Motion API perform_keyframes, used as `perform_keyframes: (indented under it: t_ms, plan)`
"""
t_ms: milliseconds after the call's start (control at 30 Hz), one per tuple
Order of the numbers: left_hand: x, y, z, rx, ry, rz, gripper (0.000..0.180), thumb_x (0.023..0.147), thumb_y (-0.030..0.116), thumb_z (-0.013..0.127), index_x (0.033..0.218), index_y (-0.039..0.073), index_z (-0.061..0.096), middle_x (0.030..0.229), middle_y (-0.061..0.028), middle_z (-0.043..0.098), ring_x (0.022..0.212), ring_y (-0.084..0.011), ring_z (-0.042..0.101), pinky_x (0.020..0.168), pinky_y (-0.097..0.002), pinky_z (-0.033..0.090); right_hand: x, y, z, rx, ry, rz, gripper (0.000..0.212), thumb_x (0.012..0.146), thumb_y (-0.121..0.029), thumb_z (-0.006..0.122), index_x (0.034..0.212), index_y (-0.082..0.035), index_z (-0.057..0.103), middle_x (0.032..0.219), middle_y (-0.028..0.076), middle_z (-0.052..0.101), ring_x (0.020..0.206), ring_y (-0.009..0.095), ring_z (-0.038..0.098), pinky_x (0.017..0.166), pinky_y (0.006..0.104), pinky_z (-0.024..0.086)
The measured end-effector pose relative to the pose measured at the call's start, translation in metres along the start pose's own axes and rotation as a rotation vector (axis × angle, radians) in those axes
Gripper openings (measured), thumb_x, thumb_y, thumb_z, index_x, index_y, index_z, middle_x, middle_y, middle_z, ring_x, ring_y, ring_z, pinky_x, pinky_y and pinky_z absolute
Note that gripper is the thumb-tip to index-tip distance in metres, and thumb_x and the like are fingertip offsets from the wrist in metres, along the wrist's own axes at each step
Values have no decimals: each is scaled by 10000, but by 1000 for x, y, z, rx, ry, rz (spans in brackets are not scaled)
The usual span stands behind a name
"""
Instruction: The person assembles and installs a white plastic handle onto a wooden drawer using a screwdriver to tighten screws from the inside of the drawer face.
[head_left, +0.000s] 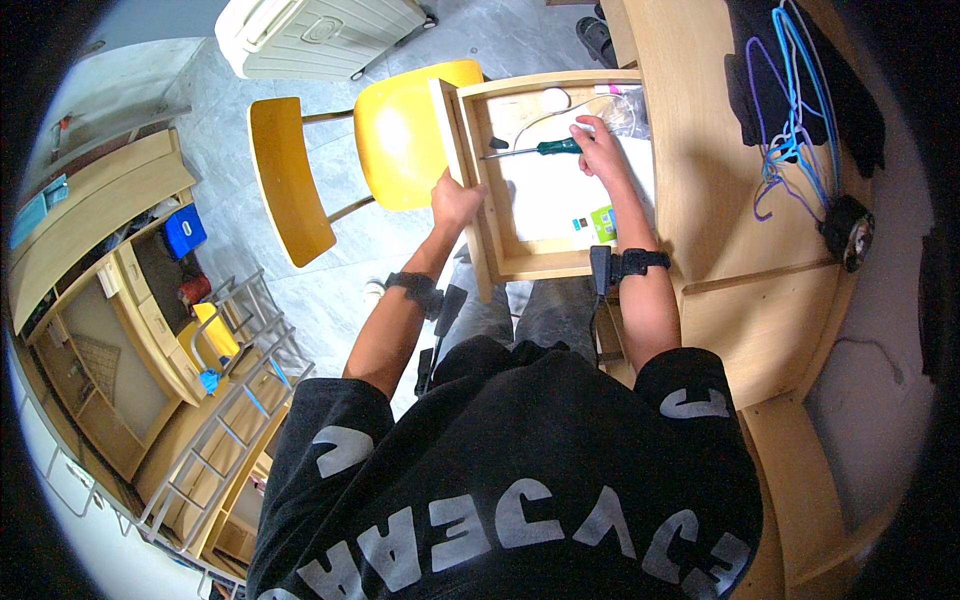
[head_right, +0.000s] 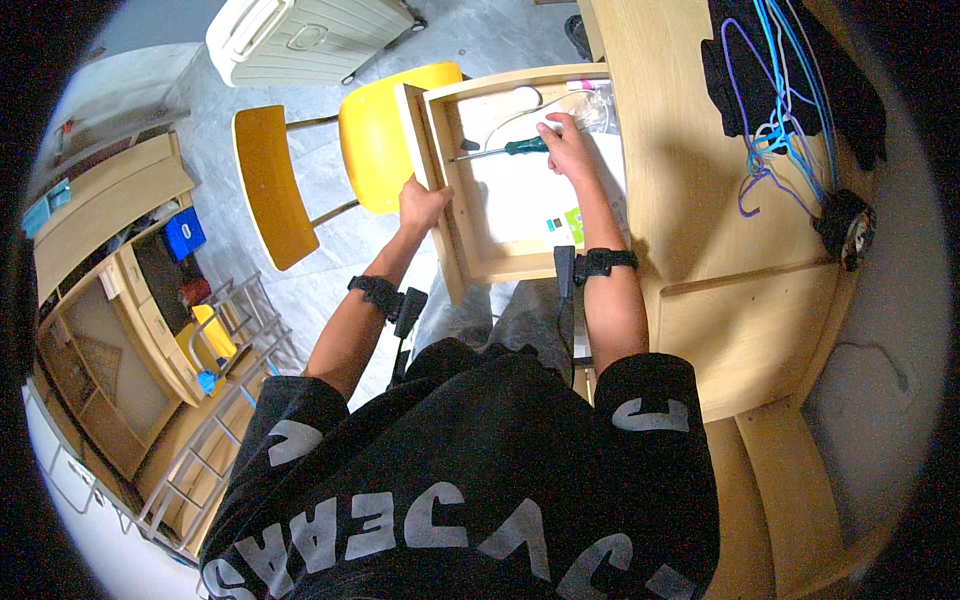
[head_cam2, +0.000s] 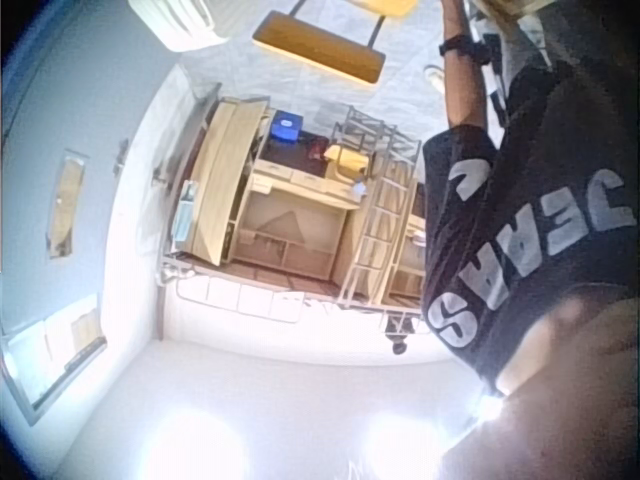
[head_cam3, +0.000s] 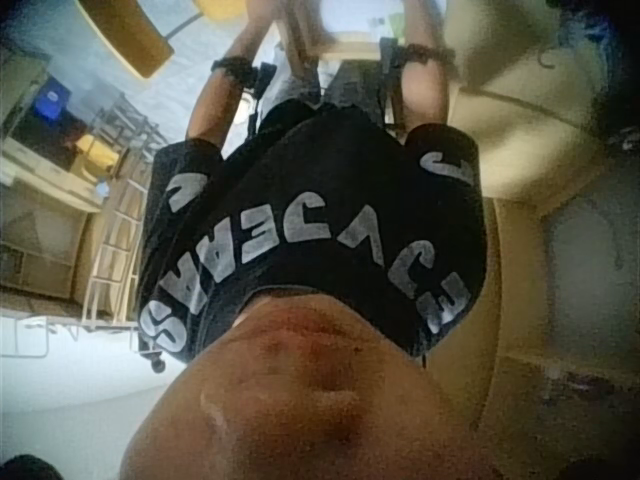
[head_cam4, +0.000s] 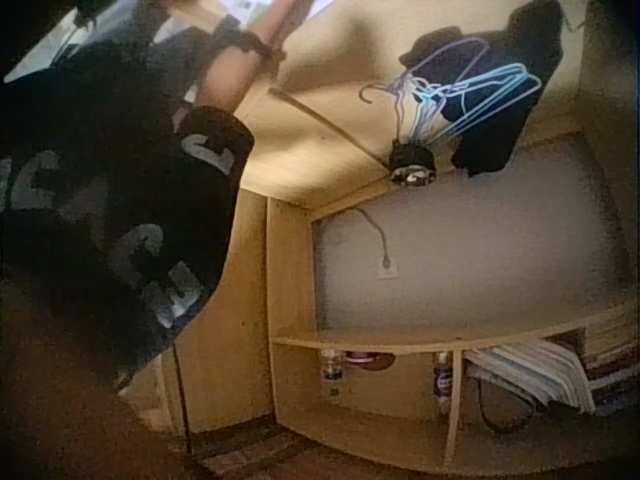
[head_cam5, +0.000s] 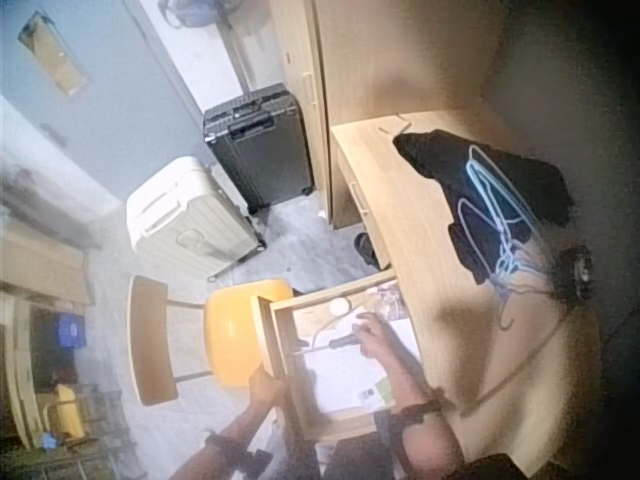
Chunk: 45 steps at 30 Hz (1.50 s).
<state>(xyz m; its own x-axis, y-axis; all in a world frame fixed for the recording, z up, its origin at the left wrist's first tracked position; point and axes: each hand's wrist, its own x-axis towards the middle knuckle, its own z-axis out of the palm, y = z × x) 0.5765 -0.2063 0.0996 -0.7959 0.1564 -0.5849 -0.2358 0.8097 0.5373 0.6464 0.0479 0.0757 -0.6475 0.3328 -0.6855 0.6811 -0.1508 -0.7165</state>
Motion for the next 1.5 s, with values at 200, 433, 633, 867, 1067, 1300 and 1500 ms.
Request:
perform_keyframes:
  t_ms: [200, 433, 633, 867, 1067, 1300, 1500]
  plan:
    - [3, -4, 1, 24, -6, -25, 500, 682, 185, 703, 1109, -33, 560, 889, -240, 665, 836, -351, 663, 793, -392, 520, -3, 0, -4, -19, -43, 55, 408, 913, -205, 563, 1270, -60, 428, 1078, 122, 525, 635, 141, 570, 530, 251, 465]
    - [3, -3, 3, 24, 20, 41, 478, 686, 177, 698, 1102, -19, 565, 862, -230, 669, 798, -332, 670, 760, -387, 529, -6, 8, -3, 155, -18, 16, 457, 903, -217, 587, 1285, -54, 394, 1049, 121, 519, 706, 156, 572, 614, 270, 489]
    - [-3, 8, -2, -19, -18, -11, 458, 688, 162, 689, 1099, -2, 570, 867, -216, 672, 773, -320, 673, 745, -384, 532, 0, 14, -7, 312, -83, -73, 463, 894, -156, 592, 1287, -51, 371, 1033, 145, 516, 616, 157, 581, 497, 265, 465]
    - [-2, 4, 1, 23, 57, 42, 470, 684, 168, 701, 1091, -24, 564, 883, -216, 670, 806, -316, 671, 754, -382, 532, 0, 4, 1, 318, 31, -145, 441, 880, -194, 615, 1250, -55, 417, 840, 113, 574, 531, 131, 531, 447, 250, 420]
    - [-5, 13, -3, -8, 4, 11, 481, 684, 170, 707, 1100, -18, 557, 875, -220, 667, 802, -317, 671, 749, -382, 532, -1, 13, 2, 247, 27, -113, 440, 878, -190, 621, 1250, -31, 448, 843, 104, 575, 481, 71, 462, 413, 215, 381]
    - [0, 2, 2, -34, 5, 79, 493, 681, 171, 692, 1129, 10, 560, 881, -209, 672, 797, -340, 668, 750, -391, 527, 2, 29, 6, 317, 39, -205, 445, 890, -289, 609, 1228, -36, 470, 881, 103, 580, 575, 109, 512, 427, 229, 387]
    - [0, 3, 1, 21, -8, -32, 529, 679, 195, 708, 1142, -3, 545, 897, -225, 667, 833, -359, 660, 793, -401, 520, 9, 22, -3, 136, 47, -62, 302, 915, -249, 582, 1151, -62, 574, 695, 8, 539, 471, 56, 440, 402, 203, 334]
